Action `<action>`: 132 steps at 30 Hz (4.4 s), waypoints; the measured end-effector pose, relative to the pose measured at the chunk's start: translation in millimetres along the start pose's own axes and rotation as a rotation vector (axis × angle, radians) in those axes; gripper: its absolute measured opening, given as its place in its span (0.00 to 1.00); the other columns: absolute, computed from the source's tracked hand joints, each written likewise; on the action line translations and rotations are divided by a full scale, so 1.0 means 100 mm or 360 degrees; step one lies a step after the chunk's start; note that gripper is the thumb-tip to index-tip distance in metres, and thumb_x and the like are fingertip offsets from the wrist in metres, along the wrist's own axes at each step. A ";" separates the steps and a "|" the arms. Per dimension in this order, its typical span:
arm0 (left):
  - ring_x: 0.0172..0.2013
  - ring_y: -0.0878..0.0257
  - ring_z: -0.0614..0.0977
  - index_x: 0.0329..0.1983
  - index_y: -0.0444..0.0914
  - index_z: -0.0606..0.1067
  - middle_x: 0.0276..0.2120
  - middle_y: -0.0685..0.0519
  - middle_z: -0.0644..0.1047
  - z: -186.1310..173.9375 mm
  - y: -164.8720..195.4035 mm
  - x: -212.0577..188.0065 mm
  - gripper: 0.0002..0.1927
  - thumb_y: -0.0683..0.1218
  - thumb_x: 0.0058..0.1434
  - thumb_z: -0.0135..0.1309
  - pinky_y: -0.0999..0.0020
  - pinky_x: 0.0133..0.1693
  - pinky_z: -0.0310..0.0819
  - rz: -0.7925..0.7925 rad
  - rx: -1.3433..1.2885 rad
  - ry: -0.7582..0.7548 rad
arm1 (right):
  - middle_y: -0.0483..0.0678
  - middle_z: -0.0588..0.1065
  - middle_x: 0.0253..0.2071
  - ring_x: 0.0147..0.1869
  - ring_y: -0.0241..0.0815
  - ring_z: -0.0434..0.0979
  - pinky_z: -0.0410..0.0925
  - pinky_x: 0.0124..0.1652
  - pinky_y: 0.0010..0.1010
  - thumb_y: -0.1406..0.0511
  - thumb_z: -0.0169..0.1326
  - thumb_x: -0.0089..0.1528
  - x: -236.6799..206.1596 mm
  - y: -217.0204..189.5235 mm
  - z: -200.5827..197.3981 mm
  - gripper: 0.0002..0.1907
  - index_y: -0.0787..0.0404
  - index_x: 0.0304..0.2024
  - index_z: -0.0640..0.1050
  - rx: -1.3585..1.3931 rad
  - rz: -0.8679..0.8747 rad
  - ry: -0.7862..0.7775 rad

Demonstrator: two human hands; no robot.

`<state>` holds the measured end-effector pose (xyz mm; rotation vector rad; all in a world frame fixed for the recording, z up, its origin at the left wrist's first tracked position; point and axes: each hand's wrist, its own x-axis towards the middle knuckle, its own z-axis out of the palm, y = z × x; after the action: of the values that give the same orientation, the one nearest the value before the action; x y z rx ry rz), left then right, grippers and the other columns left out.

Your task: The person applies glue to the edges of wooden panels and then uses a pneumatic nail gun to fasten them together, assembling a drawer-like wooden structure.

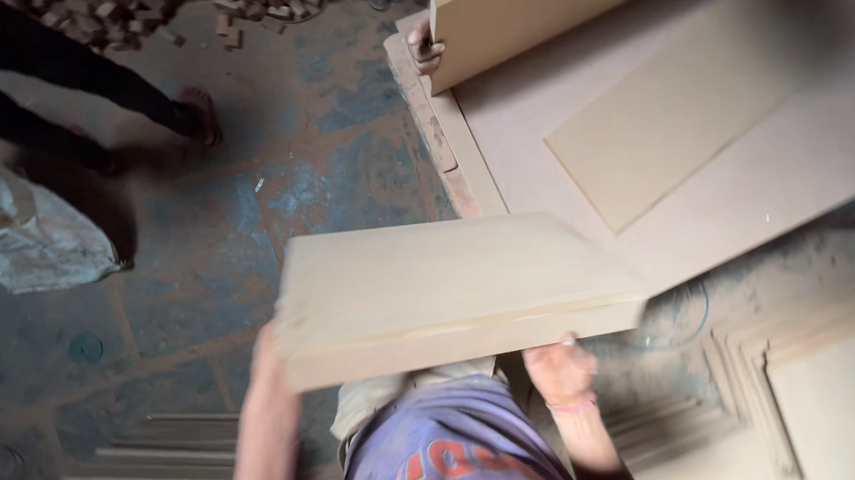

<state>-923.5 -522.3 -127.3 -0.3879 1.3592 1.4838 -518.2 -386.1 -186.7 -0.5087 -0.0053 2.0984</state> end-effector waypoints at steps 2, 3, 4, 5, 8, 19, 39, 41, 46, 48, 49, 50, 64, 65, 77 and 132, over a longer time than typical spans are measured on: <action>0.50 0.53 0.83 0.62 0.37 0.73 0.52 0.46 0.80 0.22 -0.08 0.26 0.28 0.60 0.72 0.37 0.54 0.50 0.78 -0.0229 0.0262 -0.0009 | 0.50 0.78 0.57 0.62 0.45 0.75 0.65 0.62 0.38 0.69 0.62 0.56 -0.24 0.23 0.07 0.19 0.62 0.51 0.80 0.0126 -0.0299 0.0105; 0.50 0.51 0.82 0.61 0.36 0.72 0.51 0.44 0.79 0.46 -0.11 0.35 0.29 0.61 0.73 0.36 0.52 0.51 0.78 -0.0382 0.0101 -0.0127 | 0.49 0.78 0.56 0.61 0.44 0.75 0.65 0.62 0.39 0.70 0.62 0.56 -0.28 0.39 0.13 0.21 0.61 0.53 0.80 -0.0059 -0.0352 0.0153; 0.50 0.49 0.81 0.61 0.35 0.71 0.50 0.43 0.79 0.72 -0.12 0.48 0.29 0.61 0.74 0.35 0.50 0.52 0.78 -0.0534 -0.0063 -0.0243 | 0.47 0.77 0.55 0.61 0.44 0.75 0.65 0.63 0.40 0.72 0.61 0.56 -0.26 0.53 0.15 0.23 0.59 0.55 0.80 -0.0245 -0.0402 0.0199; 0.50 0.50 0.81 0.61 0.38 0.69 0.50 0.45 0.78 0.99 -0.11 0.55 0.27 0.60 0.73 0.33 0.49 0.53 0.78 -0.0560 -0.0071 -0.0327 | 0.46 0.77 0.54 0.60 0.43 0.75 0.65 0.63 0.42 0.74 0.61 0.55 -0.20 0.64 0.20 0.26 0.58 0.57 0.80 -0.0429 -0.0446 0.0249; 0.48 0.52 0.84 0.61 0.34 0.71 0.51 0.43 0.80 1.72 -0.07 0.53 0.27 0.57 0.75 0.33 0.53 0.51 0.82 -0.0624 0.0057 -0.0551 | 0.55 0.77 0.57 0.67 0.46 0.74 0.61 0.74 0.38 0.73 0.57 0.67 -0.07 0.59 0.45 0.04 0.67 0.45 0.78 -0.0052 -0.0658 -0.0234; 0.40 0.50 0.86 0.44 0.33 0.78 0.37 0.42 0.83 2.75 0.77 1.87 0.21 0.57 0.69 0.57 0.54 0.43 0.80 0.0785 0.2355 -0.1009 | 0.50 0.80 0.50 0.61 0.42 0.76 0.64 0.67 0.34 0.77 0.51 0.61 0.63 0.66 0.72 0.11 0.66 0.44 0.80 0.0108 -0.1401 0.0359; 0.29 0.45 0.85 0.45 0.35 0.81 0.31 0.40 0.82 3.62 0.89 3.48 0.11 0.47 0.64 0.62 0.54 0.33 0.79 0.1272 0.2219 -0.1449 | 0.51 0.75 0.58 0.65 0.49 0.72 0.63 0.66 0.40 0.72 0.53 0.61 1.29 1.21 1.75 0.24 0.65 0.61 0.74 -0.0113 -0.1763 0.0871; 0.24 0.48 0.86 0.42 0.33 0.79 0.27 0.43 0.81 3.65 0.90 3.58 0.10 0.45 0.61 0.59 0.57 0.28 0.80 0.1036 0.1938 -0.1575 | 0.50 0.75 0.57 0.65 0.48 0.73 0.64 0.67 0.39 0.72 0.53 0.63 1.33 1.21 1.77 0.22 0.65 0.61 0.74 -0.0183 -0.1772 0.0873; 0.32 0.45 0.86 0.44 0.34 0.79 0.31 0.41 0.82 3.63 0.98 3.75 0.10 0.42 0.60 0.58 0.56 0.34 0.80 0.1302 0.1961 -0.1715 | 0.50 0.76 0.54 0.64 0.47 0.74 0.66 0.66 0.38 0.74 0.54 0.63 1.40 1.27 1.67 0.19 0.67 0.57 0.75 -0.0043 -0.1722 0.0764; 0.35 0.43 0.85 0.44 0.34 0.80 0.33 0.40 0.82 3.62 0.99 3.80 0.10 0.41 0.60 0.59 0.55 0.36 0.80 0.1414 0.1938 -0.1729 | 0.50 0.76 0.53 0.63 0.46 0.75 0.66 0.65 0.37 0.75 0.54 0.60 1.47 1.31 1.63 0.21 0.66 0.57 0.75 0.0016 -0.1712 0.0799; 0.35 0.43 0.85 0.44 0.34 0.80 0.33 0.40 0.82 3.62 1.00 3.82 0.10 0.41 0.59 0.59 0.55 0.36 0.79 0.1438 0.1946 -0.1732 | 0.50 0.76 0.53 0.62 0.45 0.75 0.67 0.64 0.37 0.75 0.54 0.60 1.51 1.33 1.61 0.21 0.66 0.56 0.75 0.0029 -0.1710 0.0816; 0.35 0.42 0.85 0.44 0.34 0.80 0.33 0.40 0.81 3.62 1.00 3.84 0.11 0.40 0.58 0.59 0.55 0.36 0.79 0.1459 0.1954 -0.1733 | 0.50 0.76 0.52 0.61 0.45 0.76 0.67 0.63 0.37 0.75 0.54 0.59 1.55 1.33 1.60 0.21 0.66 0.56 0.76 0.0039 -0.1708 0.0836; 0.39 0.39 0.84 0.63 0.38 0.71 0.40 0.40 0.80 3.68 1.35 4.12 0.27 0.39 0.58 0.58 0.50 0.45 0.80 0.1505 0.2171 -0.1769 | 0.48 0.76 0.45 0.54 0.43 0.77 0.71 0.57 0.34 0.77 0.54 0.61 2.29 1.35 1.53 0.15 0.64 0.51 0.76 0.0120 -0.1561 0.0815; 0.40 0.40 0.84 0.70 0.38 0.68 0.41 0.40 0.80 3.71 1.38 4.09 0.34 0.38 0.58 0.56 0.51 0.46 0.80 0.1508 0.2144 -0.1739 | 0.48 0.76 0.45 0.54 0.43 0.77 0.70 0.57 0.33 0.77 0.54 0.62 2.32 1.36 1.55 0.15 0.64 0.51 0.76 0.0109 -0.1558 0.0802; 0.67 0.43 0.70 0.79 0.51 0.50 0.72 0.43 0.64 4.14 2.43 3.64 0.52 0.27 0.54 0.50 0.54 0.65 0.69 0.1021 0.2229 -0.2460 | 0.48 0.77 0.46 0.56 0.43 0.77 0.70 0.61 0.35 0.73 0.51 0.56 2.52 1.39 1.73 0.17 0.65 0.49 0.76 -0.0021 -0.1471 0.1169; 0.73 0.36 0.62 0.65 0.34 0.68 0.73 0.37 0.63 3.58 1.25 2.44 0.55 0.75 0.43 0.61 0.22 0.63 0.53 0.2783 0.3487 -0.2160 | 0.49 0.78 0.35 0.38 0.42 0.78 0.71 0.42 0.30 0.64 0.58 0.67 0.25 0.48 1.50 0.07 0.62 0.43 0.79 -0.2126 -0.1180 0.1077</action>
<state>-987.3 -76.6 -143.7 2.9492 0.9536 -0.0875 -622.7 -363.3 -68.0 -1.6515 -1.0660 0.8700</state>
